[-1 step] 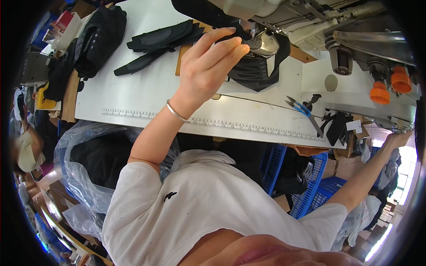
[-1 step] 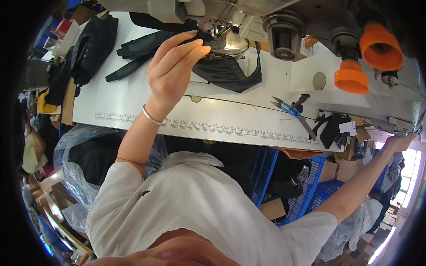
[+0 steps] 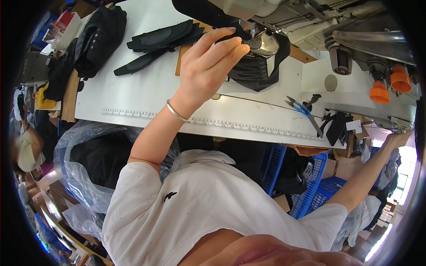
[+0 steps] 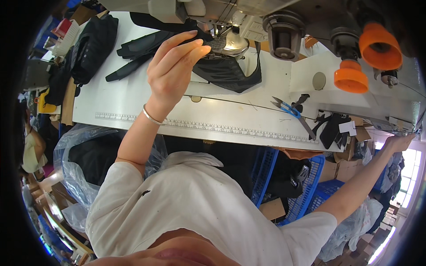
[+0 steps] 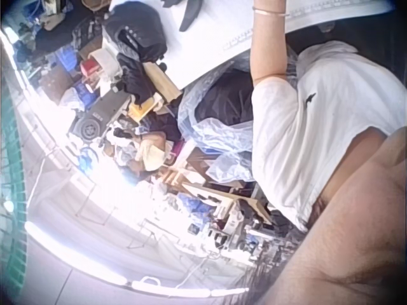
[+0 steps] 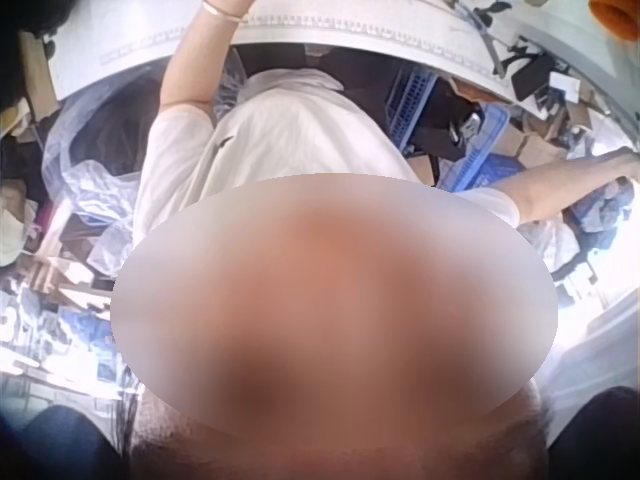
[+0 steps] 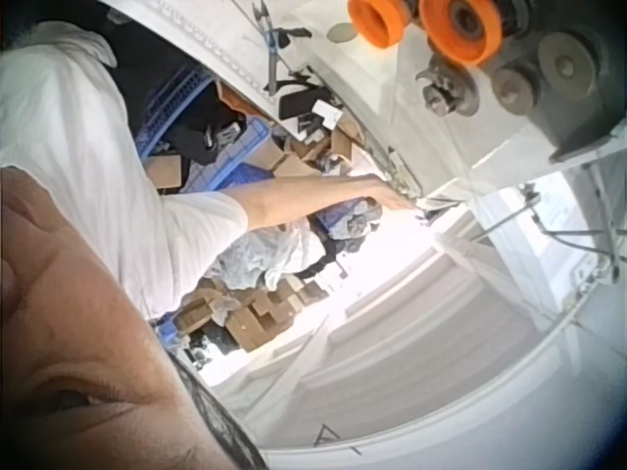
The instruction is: The person operates an industrial sewing machine to stitch black fabric pieces, likely gloves. They guide the material under the needle, adjust the fabric orientation, and trim excess threads with scissors. The finished item is inspected and placed into a blue basket.
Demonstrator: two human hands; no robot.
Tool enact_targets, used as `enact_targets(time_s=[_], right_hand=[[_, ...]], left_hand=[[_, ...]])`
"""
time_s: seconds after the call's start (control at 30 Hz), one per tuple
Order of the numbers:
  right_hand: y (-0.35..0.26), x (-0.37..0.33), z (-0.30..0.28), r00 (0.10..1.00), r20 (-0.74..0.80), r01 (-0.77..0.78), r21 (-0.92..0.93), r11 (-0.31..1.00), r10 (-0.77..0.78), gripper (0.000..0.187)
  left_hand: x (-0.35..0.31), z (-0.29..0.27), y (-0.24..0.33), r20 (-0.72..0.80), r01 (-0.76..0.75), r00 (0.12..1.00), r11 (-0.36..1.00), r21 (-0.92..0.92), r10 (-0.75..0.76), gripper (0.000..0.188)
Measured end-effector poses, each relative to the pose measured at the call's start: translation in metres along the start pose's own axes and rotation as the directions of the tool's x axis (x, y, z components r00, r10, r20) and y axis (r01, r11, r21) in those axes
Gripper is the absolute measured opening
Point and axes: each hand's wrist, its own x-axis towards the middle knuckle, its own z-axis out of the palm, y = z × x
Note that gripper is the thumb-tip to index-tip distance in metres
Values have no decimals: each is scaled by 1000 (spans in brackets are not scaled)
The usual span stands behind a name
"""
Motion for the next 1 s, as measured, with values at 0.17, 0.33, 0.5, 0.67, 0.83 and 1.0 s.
enact_targets(time_s=[0.17, 0.33, 0.5, 0.67, 0.83, 1.0], right_hand=[[21, 34, -6, 990, 104, -87, -46, 995, 91, 54], [79, 112, -45, 963, 268, 31, -141, 990, 8, 53], [73, 80, -35, 970, 242, 92, -242, 966, -31, 53], [25, 18, -25, 986, 134, -64, -220, 973, 95, 59], [28, 28, -28, 989, 112, -46, -353, 934, 91, 62], [37, 72, -35, 969, 210, 206, -375, 904, -133, 57]], left_hand=[[-4, 7, -8, -59, -93, 994, 994, 52, 96, 27], [-3, 9, -8, -58, -104, 993, 994, 46, 106, 27], [-1, 7, -6, -53, -95, 994, 994, 53, 98, 26], [2, 3, 2, -2, -56, 998, 996, 72, 57, 26], [5, 1, 6, 24, -55, 998, 993, 107, 53, 26], [-3, 8, -4, 10, -96, 995, 991, 91, 95, 27]])
